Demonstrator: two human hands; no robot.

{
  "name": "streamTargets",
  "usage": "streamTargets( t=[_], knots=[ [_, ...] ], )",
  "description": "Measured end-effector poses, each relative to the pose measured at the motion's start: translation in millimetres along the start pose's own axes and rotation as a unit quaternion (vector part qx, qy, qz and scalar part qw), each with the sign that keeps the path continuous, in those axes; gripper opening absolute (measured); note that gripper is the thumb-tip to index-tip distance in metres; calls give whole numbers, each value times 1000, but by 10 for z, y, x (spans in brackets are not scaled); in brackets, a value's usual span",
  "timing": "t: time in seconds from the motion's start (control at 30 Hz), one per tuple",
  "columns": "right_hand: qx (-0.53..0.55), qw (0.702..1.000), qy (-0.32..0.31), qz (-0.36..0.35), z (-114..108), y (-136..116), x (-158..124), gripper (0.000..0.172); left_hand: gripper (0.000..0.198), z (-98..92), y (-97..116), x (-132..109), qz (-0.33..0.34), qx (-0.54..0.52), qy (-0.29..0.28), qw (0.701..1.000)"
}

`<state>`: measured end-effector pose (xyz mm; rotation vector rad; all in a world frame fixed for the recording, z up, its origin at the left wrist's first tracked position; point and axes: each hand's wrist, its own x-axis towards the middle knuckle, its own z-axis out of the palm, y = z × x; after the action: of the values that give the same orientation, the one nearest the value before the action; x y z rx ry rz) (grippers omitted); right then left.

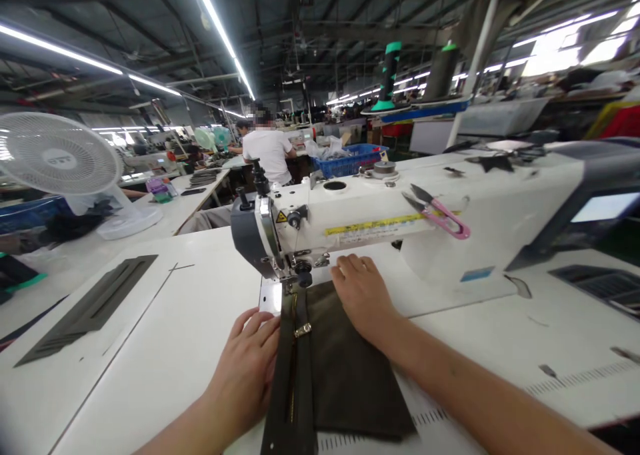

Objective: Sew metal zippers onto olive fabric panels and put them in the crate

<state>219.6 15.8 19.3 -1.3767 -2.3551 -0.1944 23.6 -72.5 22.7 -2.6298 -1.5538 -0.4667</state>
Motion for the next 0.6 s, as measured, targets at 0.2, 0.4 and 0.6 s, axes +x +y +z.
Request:
streamTargets(
  t=[0.2,0.4,0.6],
  knots=[
    [113,981,51,-147,133,-498,-279,37,36,109,-78,-64,-11,-20,70,997],
    [124,979,28,-162,204,-446,-301,40,56,159,-190,-78,69,-25,43,996],
    [135,971,-5,-196,127,-377,-249,41,53,86,-204,23,113,-32,-12,993]
  ],
)
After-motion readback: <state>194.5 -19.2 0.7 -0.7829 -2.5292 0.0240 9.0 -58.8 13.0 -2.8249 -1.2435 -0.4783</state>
